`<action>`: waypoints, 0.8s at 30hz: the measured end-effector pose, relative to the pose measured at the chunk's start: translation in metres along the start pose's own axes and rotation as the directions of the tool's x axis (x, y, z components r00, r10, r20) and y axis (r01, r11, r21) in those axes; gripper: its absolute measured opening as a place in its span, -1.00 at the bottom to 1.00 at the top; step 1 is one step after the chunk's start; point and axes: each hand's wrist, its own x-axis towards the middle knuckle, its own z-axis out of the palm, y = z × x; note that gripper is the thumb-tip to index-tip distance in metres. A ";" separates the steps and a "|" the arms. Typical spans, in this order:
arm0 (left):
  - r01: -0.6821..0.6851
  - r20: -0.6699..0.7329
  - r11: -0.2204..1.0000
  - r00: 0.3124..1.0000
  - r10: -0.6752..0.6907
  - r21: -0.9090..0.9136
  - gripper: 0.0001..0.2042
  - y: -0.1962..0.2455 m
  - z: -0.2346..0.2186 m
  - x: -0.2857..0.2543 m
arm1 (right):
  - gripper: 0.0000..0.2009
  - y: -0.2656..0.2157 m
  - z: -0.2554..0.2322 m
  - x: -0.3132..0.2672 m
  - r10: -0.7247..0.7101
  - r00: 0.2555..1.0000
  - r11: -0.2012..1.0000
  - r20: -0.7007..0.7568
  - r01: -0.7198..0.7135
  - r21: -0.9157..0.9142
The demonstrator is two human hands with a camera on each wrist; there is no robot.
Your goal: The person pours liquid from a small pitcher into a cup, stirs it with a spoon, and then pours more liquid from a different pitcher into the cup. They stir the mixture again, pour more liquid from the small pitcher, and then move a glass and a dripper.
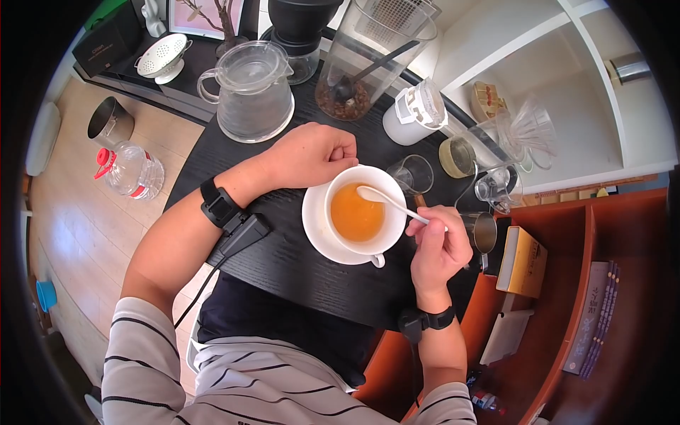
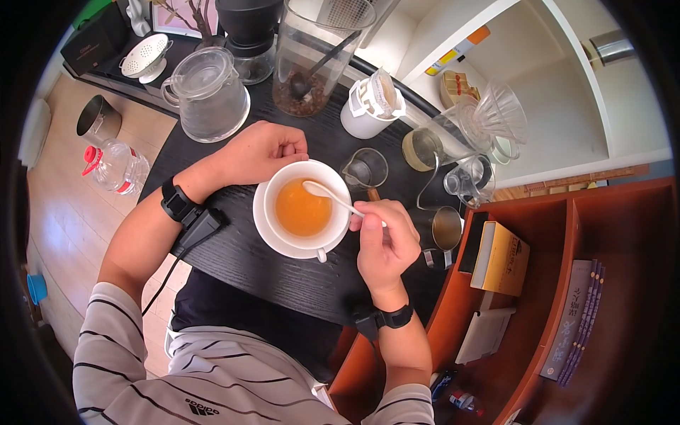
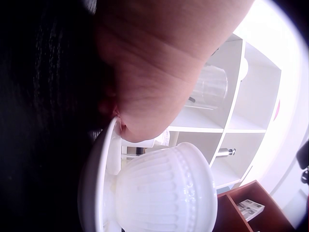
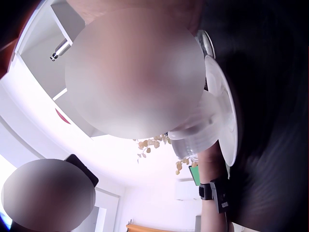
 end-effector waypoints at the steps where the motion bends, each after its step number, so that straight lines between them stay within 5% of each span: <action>1: 0.004 0.001 1.000 1.000 -0.004 0.006 -0.83 0.001 0.000 0.000 | -0.83 0.000 0.001 0.000 0.026 0.999 0.999 -0.022 -0.027 -0.031; 7: 0.006 0.003 1.000 1.000 -0.006 0.003 -0.84 0.000 0.000 0.001 | -0.82 -0.001 0.000 -0.002 0.114 0.993 0.992 -0.008 -0.115 -0.058; 14: 0.006 0.001 1.000 1.000 -0.006 -0.001 -0.83 -0.001 0.000 0.000 | -0.80 0.001 -0.003 -0.003 0.037 0.998 0.998 0.053 -0.040 0.045; 24: 0.010 0.006 1.000 1.000 -0.010 0.011 -0.83 0.000 0.000 0.001 | -0.86 -0.001 0.002 -0.002 0.091 0.996 0.994 -0.015 -0.092 -0.058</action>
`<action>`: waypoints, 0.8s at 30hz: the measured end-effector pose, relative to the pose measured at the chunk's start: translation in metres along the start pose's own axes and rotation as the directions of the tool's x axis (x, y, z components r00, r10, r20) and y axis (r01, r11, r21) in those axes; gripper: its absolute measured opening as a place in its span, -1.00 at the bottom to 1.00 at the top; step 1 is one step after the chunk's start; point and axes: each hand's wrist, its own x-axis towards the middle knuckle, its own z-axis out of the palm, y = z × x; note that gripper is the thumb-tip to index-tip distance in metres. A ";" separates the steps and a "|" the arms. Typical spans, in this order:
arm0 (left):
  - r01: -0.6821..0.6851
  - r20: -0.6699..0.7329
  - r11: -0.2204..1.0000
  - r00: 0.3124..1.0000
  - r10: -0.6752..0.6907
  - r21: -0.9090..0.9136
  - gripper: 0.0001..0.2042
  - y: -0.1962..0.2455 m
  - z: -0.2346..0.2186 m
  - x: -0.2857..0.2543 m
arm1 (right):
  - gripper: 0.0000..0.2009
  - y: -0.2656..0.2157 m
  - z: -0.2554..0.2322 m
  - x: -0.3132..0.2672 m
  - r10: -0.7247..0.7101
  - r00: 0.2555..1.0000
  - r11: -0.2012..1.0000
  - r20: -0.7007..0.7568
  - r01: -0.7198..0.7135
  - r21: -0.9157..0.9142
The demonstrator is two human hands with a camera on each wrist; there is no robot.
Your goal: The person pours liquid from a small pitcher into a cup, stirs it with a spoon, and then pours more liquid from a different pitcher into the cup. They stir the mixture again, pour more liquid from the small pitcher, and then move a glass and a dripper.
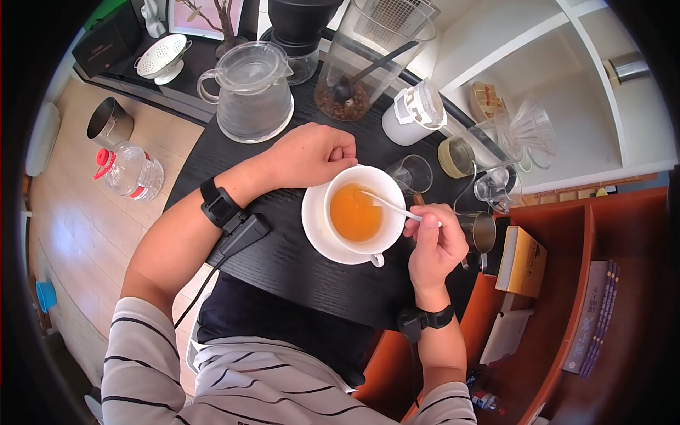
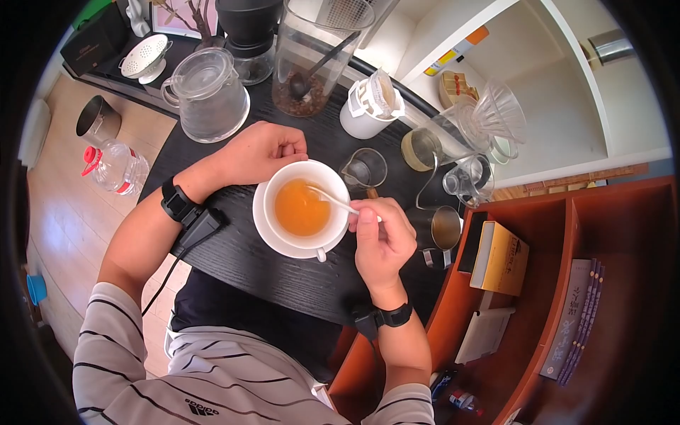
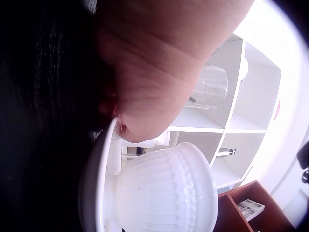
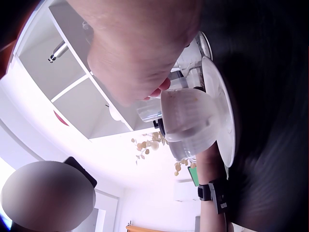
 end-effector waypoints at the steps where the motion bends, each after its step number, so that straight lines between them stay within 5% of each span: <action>1: 0.003 -0.001 1.000 1.000 -0.003 -0.003 -0.84 -0.001 0.000 0.000 | -0.85 0.000 -0.001 -0.001 0.004 0.999 1.000 0.032 -0.004 0.012; 11: -0.010 -0.004 1.000 1.000 0.010 -0.020 -0.82 -0.002 0.000 0.000 | -0.83 0.002 -0.001 0.000 -0.092 0.996 0.993 0.016 0.091 0.070; 17: -0.004 0.001 1.000 1.000 0.004 -0.005 -0.82 -0.001 0.000 0.000 | -0.85 0.001 0.000 -0.001 0.017 0.999 1.000 -0.027 -0.017 -0.007; 24: -0.002 0.000 1.000 1.000 0.002 -0.017 -0.82 -0.001 0.000 -0.001 | -0.87 0.003 -0.006 -0.003 -0.078 0.995 0.995 0.069 0.073 0.067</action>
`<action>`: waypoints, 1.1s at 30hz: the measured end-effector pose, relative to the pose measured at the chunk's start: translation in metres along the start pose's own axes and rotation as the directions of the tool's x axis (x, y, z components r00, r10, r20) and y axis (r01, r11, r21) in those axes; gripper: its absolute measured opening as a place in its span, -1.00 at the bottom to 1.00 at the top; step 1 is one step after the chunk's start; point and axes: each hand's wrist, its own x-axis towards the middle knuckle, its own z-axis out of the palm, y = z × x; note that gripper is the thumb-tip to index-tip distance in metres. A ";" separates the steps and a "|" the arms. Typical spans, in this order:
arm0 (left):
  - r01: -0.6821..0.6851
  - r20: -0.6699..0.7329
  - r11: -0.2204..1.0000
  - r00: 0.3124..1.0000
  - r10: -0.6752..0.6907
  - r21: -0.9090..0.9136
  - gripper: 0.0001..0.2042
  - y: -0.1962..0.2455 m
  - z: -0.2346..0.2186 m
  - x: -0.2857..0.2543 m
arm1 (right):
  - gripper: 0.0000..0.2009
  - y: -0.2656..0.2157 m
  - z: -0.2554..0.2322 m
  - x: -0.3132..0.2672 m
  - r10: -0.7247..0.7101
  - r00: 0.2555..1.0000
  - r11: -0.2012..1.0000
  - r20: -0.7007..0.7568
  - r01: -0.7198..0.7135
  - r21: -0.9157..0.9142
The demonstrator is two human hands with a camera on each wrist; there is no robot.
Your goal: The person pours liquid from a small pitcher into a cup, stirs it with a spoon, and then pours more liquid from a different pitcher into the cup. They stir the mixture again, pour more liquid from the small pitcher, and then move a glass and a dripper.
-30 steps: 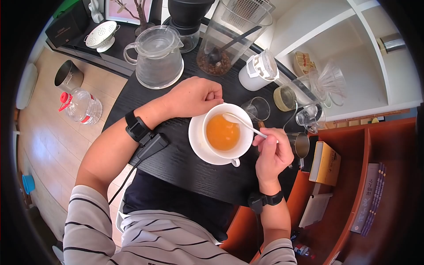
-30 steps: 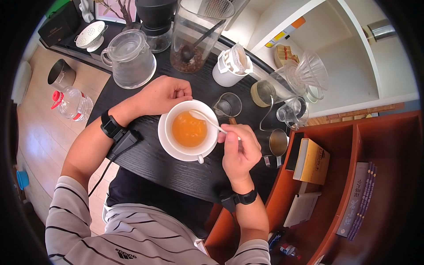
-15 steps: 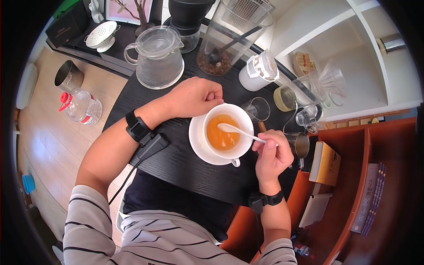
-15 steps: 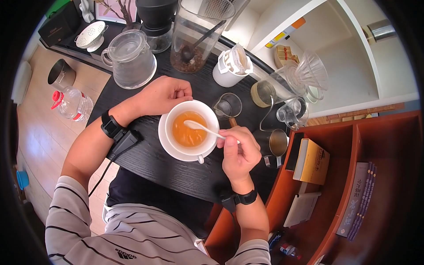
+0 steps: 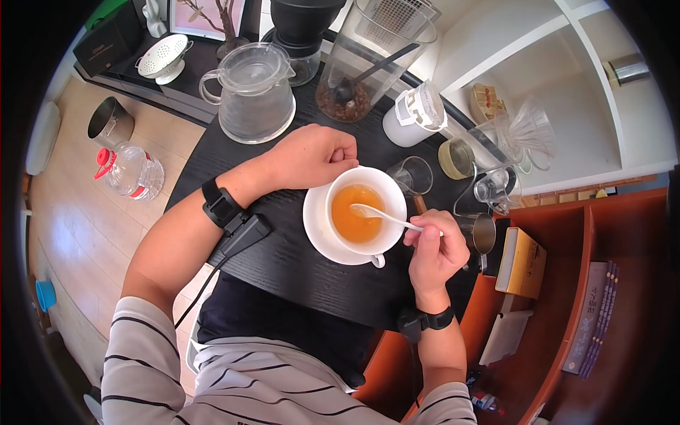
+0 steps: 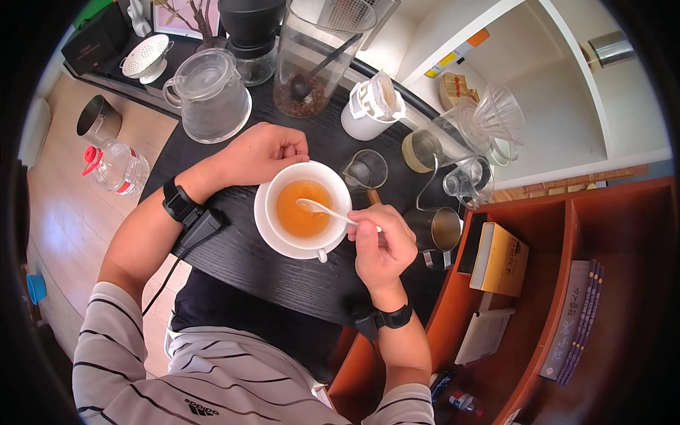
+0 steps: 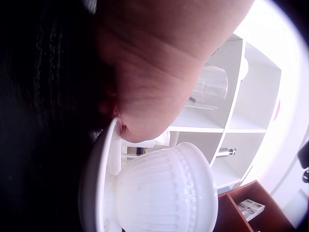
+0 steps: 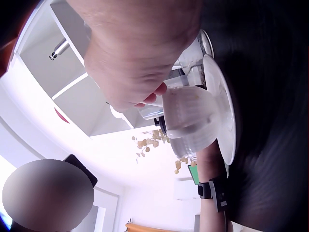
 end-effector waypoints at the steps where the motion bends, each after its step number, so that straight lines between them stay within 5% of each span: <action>1: -0.001 0.001 1.000 1.000 0.001 0.000 -0.82 0.000 0.000 0.000 | -0.87 -0.001 0.000 0.000 -0.009 1.000 1.000 0.006 0.009 0.005; 8: -0.019 -0.020 1.000 1.000 0.019 -0.009 -0.79 -0.002 0.001 0.000 | -0.88 -0.003 0.007 0.004 0.021 0.996 0.995 -0.088 -0.029 -0.090; 23: -0.019 -0.005 1.000 1.000 0.019 0.013 -0.82 -0.002 0.001 0.000 | -0.86 -0.001 0.003 0.003 -0.060 0.998 0.998 -0.011 0.060 0.014; 33: 0.002 0.000 1.000 1.000 -0.002 0.022 -0.82 0.001 0.000 0.000 | -0.89 -0.001 0.003 0.003 -0.051 0.999 0.994 -0.002 0.051 -0.098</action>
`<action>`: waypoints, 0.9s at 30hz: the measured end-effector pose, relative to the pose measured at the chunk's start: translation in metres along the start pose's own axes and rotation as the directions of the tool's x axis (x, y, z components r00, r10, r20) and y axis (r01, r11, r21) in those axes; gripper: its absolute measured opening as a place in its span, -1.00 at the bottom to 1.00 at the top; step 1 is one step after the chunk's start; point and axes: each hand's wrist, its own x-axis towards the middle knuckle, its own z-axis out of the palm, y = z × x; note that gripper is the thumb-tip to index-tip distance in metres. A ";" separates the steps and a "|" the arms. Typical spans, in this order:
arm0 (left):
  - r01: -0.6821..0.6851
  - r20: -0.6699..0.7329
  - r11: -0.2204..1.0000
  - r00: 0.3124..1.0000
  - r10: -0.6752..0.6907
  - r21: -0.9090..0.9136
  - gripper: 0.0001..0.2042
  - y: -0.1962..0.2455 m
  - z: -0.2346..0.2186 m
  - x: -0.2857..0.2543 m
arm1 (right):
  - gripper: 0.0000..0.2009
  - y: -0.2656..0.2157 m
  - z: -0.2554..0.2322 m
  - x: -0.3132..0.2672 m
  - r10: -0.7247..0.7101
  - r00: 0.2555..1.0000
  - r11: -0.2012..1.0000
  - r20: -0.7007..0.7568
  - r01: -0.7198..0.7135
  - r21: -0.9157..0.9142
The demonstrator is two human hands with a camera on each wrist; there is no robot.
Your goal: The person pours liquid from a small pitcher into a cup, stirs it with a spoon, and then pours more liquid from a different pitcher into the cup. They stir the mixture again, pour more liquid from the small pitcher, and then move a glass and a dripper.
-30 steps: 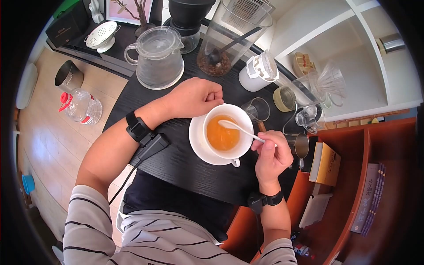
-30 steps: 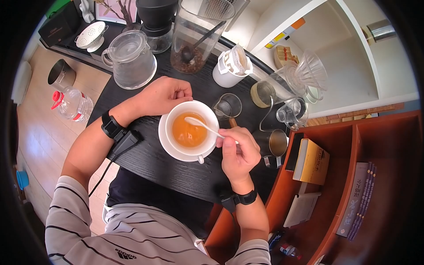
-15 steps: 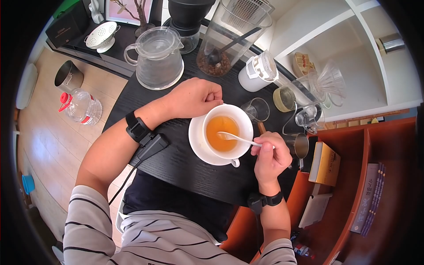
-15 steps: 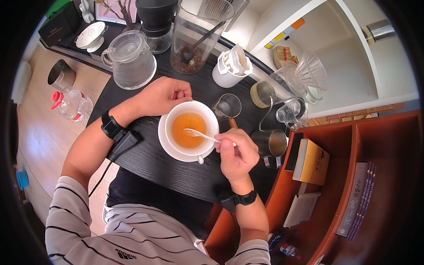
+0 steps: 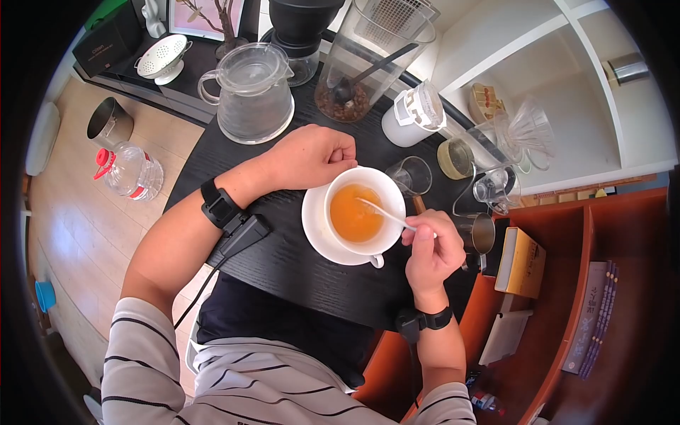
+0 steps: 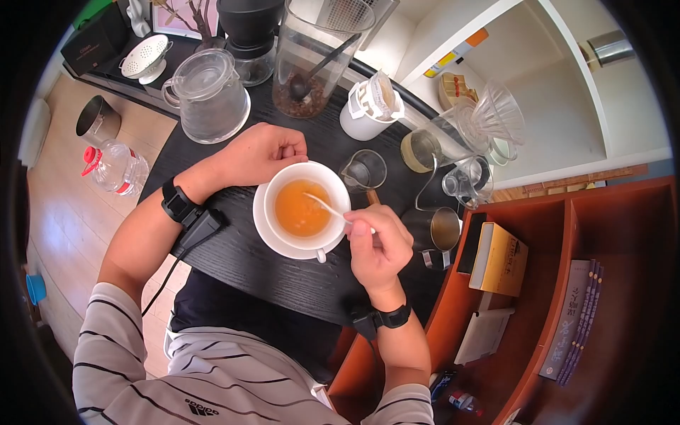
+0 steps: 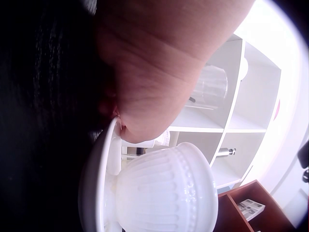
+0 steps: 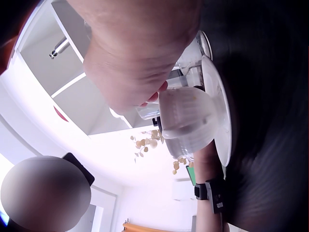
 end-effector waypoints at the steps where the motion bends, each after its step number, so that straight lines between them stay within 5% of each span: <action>1: -0.004 0.004 1.000 1.000 0.004 -0.004 -0.82 0.000 0.000 0.000 | -0.89 0.000 -0.001 0.000 -0.051 0.998 0.999 0.041 0.051 -0.005; 8: -0.013 0.001 1.000 1.000 0.013 -0.003 -0.81 -0.004 0.001 0.000 | -0.85 -0.003 0.002 0.001 -0.099 0.995 0.993 0.011 0.098 0.064; 17: 0.001 0.007 1.000 1.000 -0.001 0.001 -0.82 0.001 -0.001 0.000 | -0.84 0.001 0.001 -0.003 0.051 0.996 0.998 -0.077 -0.053 -0.022; 27: -0.005 0.006 1.000 1.000 0.005 0.010 -0.81 -0.002 0.000 0.000 | -0.79 0.001 0.001 -0.003 -0.056 0.996 0.998 -0.068 0.058 0.026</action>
